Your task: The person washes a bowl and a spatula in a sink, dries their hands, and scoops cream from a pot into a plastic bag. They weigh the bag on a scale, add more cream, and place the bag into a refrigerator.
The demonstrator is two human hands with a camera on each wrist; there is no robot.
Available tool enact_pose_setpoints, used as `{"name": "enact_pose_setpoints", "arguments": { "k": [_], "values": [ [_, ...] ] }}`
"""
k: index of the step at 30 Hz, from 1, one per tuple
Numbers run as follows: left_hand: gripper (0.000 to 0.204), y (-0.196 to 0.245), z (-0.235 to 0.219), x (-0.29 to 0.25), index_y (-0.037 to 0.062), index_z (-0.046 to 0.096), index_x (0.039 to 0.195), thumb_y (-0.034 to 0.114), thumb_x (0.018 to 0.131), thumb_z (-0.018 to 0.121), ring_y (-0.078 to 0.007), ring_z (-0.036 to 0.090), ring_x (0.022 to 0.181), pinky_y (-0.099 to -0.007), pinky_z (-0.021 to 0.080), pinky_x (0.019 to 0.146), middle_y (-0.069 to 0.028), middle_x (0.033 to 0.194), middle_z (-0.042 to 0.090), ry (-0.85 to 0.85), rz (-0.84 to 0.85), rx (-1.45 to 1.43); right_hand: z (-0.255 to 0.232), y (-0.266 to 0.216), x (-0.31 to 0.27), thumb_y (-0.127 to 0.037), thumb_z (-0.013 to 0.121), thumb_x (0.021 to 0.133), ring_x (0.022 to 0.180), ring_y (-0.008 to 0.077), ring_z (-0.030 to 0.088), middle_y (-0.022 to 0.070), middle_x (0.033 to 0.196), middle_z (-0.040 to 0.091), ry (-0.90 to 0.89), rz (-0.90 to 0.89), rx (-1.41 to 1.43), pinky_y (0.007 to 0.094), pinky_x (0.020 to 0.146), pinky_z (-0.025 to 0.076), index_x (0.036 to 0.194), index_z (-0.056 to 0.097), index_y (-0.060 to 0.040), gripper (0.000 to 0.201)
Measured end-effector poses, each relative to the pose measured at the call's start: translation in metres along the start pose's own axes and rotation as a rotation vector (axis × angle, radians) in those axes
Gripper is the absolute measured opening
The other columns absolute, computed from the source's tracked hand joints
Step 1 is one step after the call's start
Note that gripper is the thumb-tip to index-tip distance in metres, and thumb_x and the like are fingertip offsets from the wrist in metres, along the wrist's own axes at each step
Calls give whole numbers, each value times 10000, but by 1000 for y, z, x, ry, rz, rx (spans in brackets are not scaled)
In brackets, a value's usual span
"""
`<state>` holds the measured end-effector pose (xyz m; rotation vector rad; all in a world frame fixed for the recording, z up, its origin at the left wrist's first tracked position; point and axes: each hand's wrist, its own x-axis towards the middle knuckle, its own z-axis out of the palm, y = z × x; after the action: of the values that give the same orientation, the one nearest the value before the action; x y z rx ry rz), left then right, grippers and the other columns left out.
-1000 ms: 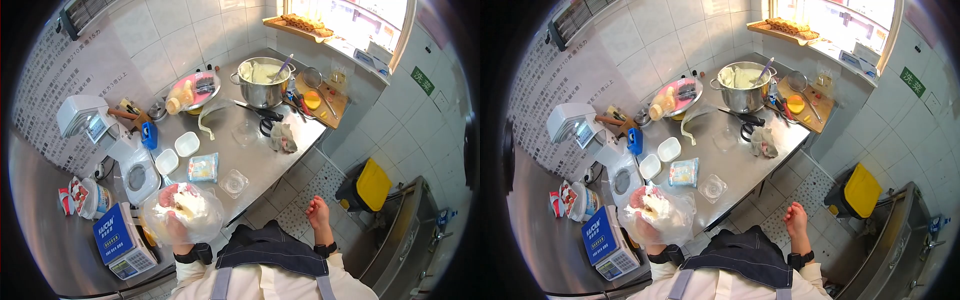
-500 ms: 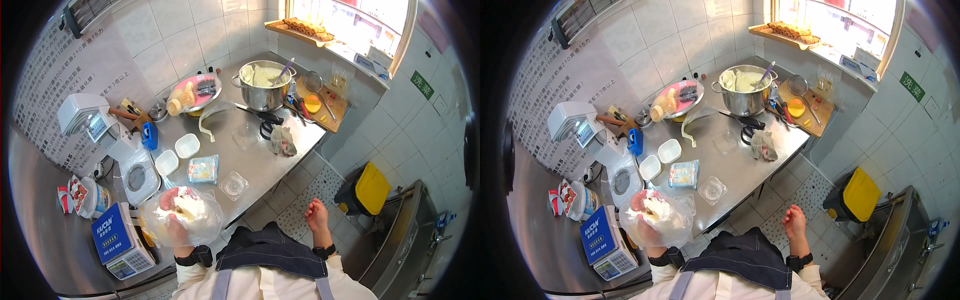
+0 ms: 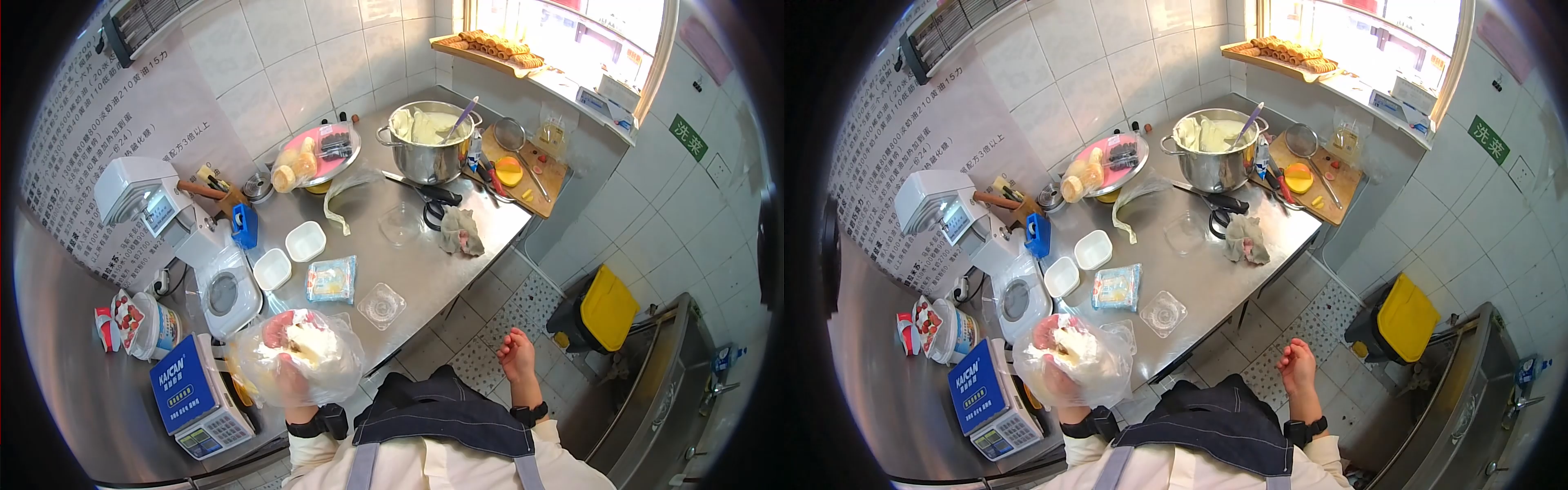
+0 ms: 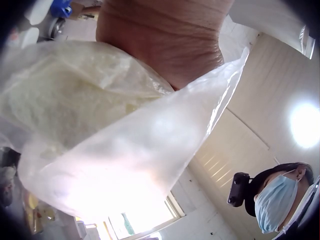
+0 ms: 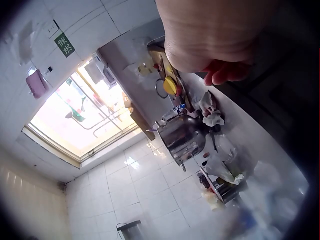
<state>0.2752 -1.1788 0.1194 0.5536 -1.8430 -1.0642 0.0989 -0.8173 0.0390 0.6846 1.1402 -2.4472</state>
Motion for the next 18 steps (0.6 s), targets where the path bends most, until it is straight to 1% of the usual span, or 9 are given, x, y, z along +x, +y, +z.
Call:
{"name": "enact_pose_setpoints", "arguments": {
  "k": [2,3,6,8,9,11,12,14,18],
  "values": [
    [287,1,0,0,3,533,894,199,942,329,-384,536,724,-444,419,664,-198,799,574,-4,104,141,-1,0,1,-84,441,822,509,119,427,4,657,483,0,0,-1,277,484,369,958,436,-127,143],
    [287,2,0,0,3,533,894,199,942,329,-384,536,724,-444,419,664,-198,799,574,-4,104,141,-2,0,1,-84,442,821,509,119,426,4,657,482,-1,0,-1,277,484,369,956,436,-127,142],
    [303,4,0,-1,5,533,900,225,942,328,-382,533,720,-441,418,667,-199,801,574,-15,72,143,-1,0,-1,-85,443,820,509,119,425,3,656,481,-1,0,0,276,484,369,951,436,-128,138],
    [350,4,0,-2,-1,546,933,272,941,328,-354,547,736,-419,427,679,-193,830,587,-12,-6,37,0,0,-2,-85,443,819,509,119,426,3,656,481,-1,1,3,276,484,369,947,437,-128,135],
    [350,-10,-4,-7,-1,546,933,272,941,328,-354,547,736,-419,427,679,-193,830,587,-12,-6,38,0,0,-3,-85,443,819,509,120,426,3,655,481,1,1,3,275,484,369,943,437,-128,132],
    [404,-29,-11,-14,-13,560,962,315,940,325,-321,563,764,-399,434,698,-186,871,598,-85,-111,201,-1,1,-3,-85,442,819,510,120,427,3,655,481,5,2,4,274,485,369,939,438,-129,128],
    [404,-39,-14,-15,-13,560,962,315,940,325,-321,563,764,-399,434,698,-186,871,598,-85,-110,201,-2,1,-2,-85,445,822,510,120,428,6,657,486,6,-3,4,278,484,375,937,447,-127,123],
    [492,-11,-12,0,-43,470,1135,364,957,257,-225,575,924,-310,460,794,-145,1065,577,-108,36,308,-1,2,-1,-86,448,825,511,119,429,10,660,491,5,-7,5,282,484,380,936,457,-124,118],
    [471,11,-5,-2,-32,527,1067,361,950,295,-272,574,861,-365,447,749,-164,999,593,-50,85,378,0,3,-1,-86,441,821,510,123,428,7,650,480,9,6,-3,276,484,372,934,439,-126,120]
  ]
}}
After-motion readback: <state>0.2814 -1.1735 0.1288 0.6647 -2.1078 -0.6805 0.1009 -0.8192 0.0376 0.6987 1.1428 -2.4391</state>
